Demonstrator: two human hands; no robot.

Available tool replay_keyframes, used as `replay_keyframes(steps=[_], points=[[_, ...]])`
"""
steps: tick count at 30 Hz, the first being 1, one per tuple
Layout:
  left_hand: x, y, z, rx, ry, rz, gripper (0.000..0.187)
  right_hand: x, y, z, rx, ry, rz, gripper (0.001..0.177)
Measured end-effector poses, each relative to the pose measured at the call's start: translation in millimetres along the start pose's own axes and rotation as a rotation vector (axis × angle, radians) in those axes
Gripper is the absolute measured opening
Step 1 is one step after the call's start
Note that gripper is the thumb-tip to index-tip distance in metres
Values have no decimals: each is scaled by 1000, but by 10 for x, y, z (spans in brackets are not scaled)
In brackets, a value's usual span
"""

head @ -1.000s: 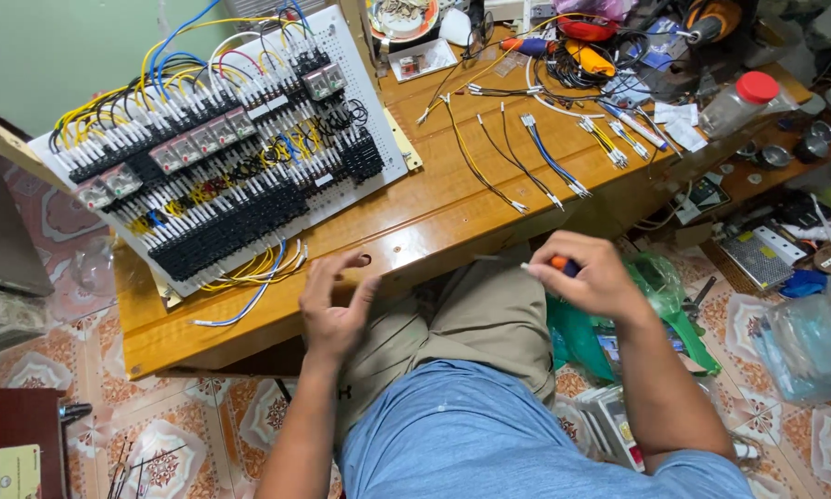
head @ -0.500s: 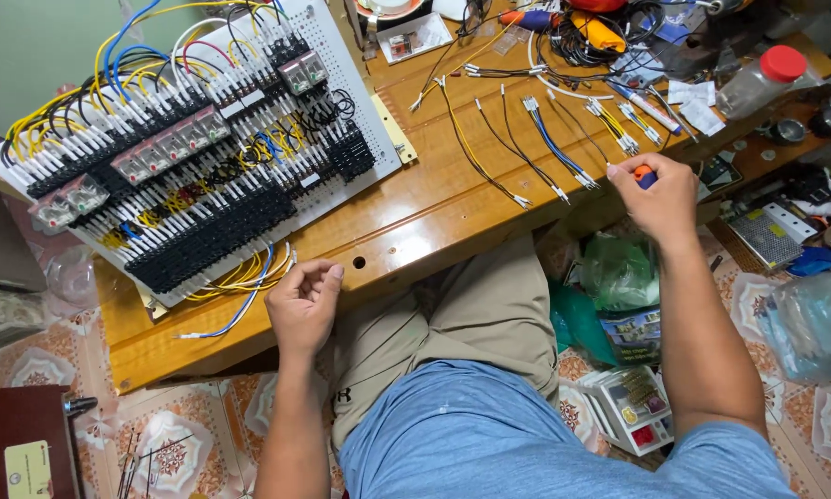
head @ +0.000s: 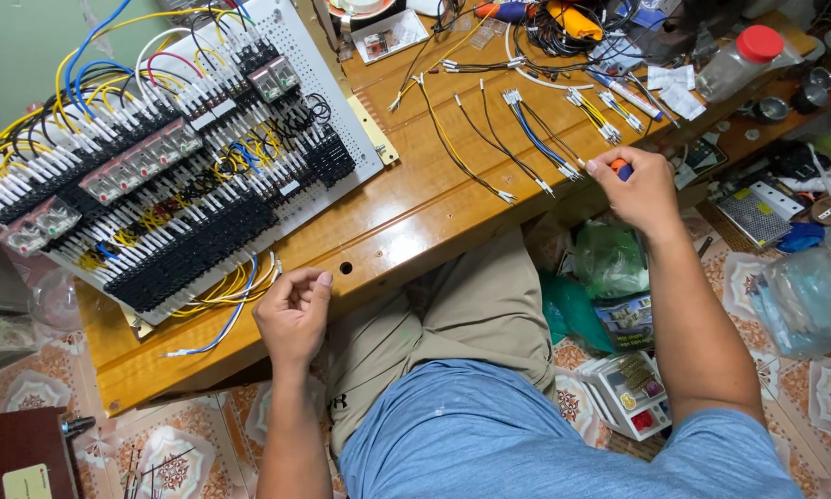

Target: Wiring an electrical control panel by connecting wires to terminal blocks using a screwdriver.

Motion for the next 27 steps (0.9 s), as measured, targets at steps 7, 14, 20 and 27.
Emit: replay_keyframes(steps=[7, 14, 20, 27], points=[[-53, -5, 0, -4, -10, -24, 5, 72, 31, 11, 32, 44, 15, 11], [-46, -8, -13, 0, -8, -25, 5, 61, 73, -16, 52, 30, -1, 12], [59, 5, 3, 2, 5, -2, 5, 203, 26, 40, 39, 15, 79, 14], [20, 2, 10, -11, 10, -3, 6, 618, -197, -66, 108, 83, 301, 20]])
Point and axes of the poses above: each hand's wrist, its own y-axis away from the middle knuckle, its own z-axis out of the back of the hand, x = y × z, the point moved 9 cm from there along -y, towards the middle knuckle, and after that the axes turned 8 degrees about -x, right-handed, at the moved point
